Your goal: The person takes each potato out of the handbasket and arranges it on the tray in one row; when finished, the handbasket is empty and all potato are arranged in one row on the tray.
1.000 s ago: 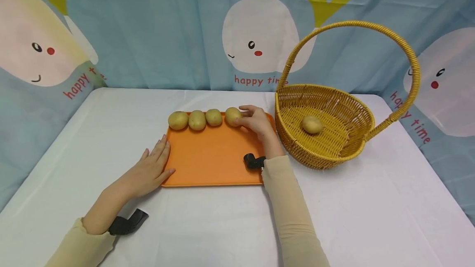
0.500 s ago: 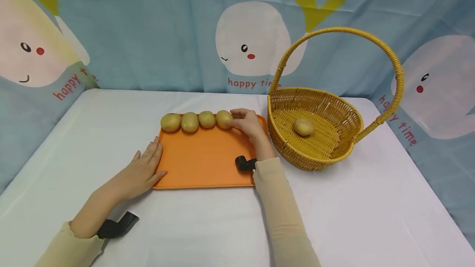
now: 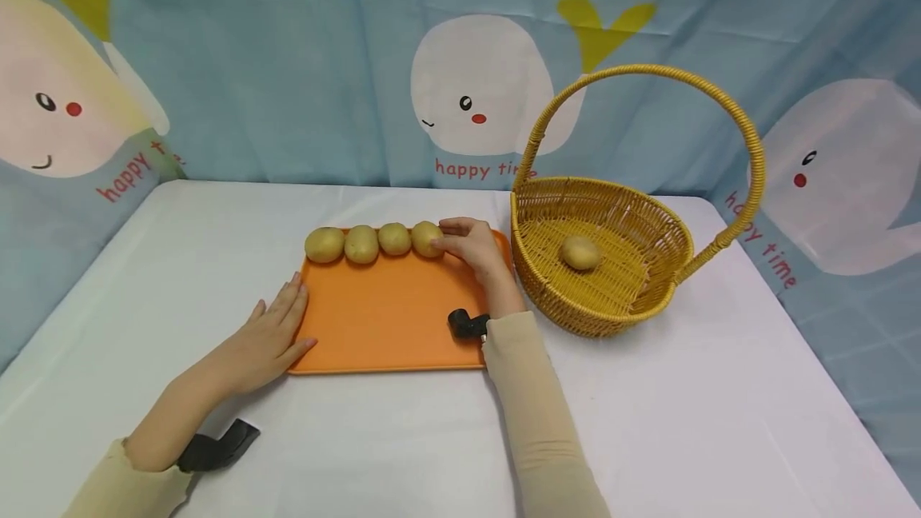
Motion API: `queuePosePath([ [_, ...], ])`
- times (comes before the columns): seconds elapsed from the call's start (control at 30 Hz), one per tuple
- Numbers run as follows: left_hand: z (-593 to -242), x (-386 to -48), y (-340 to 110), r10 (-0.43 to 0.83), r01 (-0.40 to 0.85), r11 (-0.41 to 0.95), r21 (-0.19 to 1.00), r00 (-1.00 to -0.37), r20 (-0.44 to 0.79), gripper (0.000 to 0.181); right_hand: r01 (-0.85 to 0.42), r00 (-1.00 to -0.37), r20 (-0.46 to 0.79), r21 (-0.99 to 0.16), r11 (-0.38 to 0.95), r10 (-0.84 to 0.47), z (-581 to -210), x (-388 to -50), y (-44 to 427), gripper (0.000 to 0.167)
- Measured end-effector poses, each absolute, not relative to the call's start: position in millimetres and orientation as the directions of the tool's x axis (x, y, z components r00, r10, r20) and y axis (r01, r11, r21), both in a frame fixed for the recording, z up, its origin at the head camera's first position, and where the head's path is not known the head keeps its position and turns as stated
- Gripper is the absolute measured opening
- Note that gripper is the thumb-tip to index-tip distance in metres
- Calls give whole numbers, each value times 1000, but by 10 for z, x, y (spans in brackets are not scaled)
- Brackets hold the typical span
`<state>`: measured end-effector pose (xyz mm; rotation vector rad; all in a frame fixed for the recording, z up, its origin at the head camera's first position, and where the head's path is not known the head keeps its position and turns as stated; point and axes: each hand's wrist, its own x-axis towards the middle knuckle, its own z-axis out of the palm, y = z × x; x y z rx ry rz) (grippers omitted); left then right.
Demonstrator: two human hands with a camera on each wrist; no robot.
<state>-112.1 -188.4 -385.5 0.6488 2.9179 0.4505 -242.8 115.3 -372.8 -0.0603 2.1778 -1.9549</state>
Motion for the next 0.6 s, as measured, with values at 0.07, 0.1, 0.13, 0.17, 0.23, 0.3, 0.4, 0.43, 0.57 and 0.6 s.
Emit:
queuePosePath([
  [0.07,-3840,-1130,-1892,434,399,864,308,-900,-51,75,123,-976,-139,-987,100,-166,-3705,-2443,1149,45],
  [0.1,-3830,-1137,-1895,435,401,864,303,-899,-50,75,126,-976,-140,-988,92,-166,-3693,-2452,1149,45],
  [0.13,-3833,-1133,-1897,438,405,864,300,-898,-49,75,124,-977,-138,-988,90,-163,-3694,-2449,1151,45],
  [0.17,-3832,-1130,-1898,439,407,863,299,-897,-48,75,122,-978,-135,-988,91,-160,-3690,-2445,1155,45],
  [0.23,-3823,-1129,-1894,441,410,861,300,-897,-40,75,102,-981,-115,-991,89,-156,-3670,-2439,1165,46],
  [0.3,-3820,-1134,-1888,444,414,857,306,-895,-34,75,76,-985,-89,-993,87,-150,-3625,-2424,1184,46],
  [0.4,-3823,-1133,-1880,449,414,852,320,-892,-44,75,28,-988,-39,-997,77,-150,-3492,-2359,1226,45],
  [0.43,-3825,-1130,-1879,450,412,852,322,-892,-49,75,8,-989,-20,-997,76,-149,-3436,-2328,1246,44],
  [0.57,-3831,-1122,-1885,445,408,856,317,-894,-50,74,-84,-987,73,-994,66,-146,-3179,-2178,1381,41],
  [0.6,-3831,-1122,-1888,443,408,857,315,-895,-47,74,-97,-986,87,-993,64,-141,-3123,-2142,1433,40],
])
